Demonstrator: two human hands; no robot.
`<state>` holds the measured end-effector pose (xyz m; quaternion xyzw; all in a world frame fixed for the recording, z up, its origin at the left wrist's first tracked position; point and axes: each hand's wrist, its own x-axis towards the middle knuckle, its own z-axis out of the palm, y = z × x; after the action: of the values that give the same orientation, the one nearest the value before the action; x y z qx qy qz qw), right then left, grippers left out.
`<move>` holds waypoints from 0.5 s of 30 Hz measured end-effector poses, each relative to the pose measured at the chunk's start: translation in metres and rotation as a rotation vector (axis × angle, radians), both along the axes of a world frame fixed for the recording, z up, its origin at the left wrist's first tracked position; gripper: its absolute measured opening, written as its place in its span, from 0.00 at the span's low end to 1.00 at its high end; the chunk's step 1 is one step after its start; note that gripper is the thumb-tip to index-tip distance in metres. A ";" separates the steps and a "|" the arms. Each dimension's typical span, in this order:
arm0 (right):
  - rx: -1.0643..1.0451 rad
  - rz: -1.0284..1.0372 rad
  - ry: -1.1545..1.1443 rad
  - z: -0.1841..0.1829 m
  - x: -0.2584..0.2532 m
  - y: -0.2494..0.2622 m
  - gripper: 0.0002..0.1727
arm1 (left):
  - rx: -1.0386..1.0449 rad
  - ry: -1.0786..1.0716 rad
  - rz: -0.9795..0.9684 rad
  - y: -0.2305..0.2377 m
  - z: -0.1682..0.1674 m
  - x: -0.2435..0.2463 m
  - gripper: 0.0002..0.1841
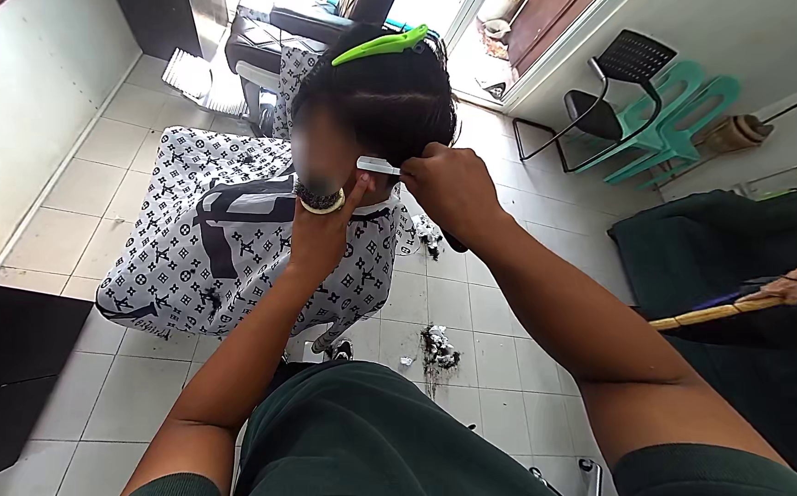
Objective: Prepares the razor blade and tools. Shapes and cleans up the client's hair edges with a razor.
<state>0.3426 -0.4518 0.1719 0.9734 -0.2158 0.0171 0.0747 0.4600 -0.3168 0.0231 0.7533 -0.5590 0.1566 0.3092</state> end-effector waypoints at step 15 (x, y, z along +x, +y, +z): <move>0.007 0.009 -0.059 0.001 -0.007 -0.004 0.11 | -0.007 0.009 0.001 0.000 0.002 0.000 0.44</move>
<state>0.3361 -0.4562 0.1726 0.9737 -0.2137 0.0453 0.0647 0.4599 -0.3171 0.0251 0.7530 -0.5568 0.1554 0.3144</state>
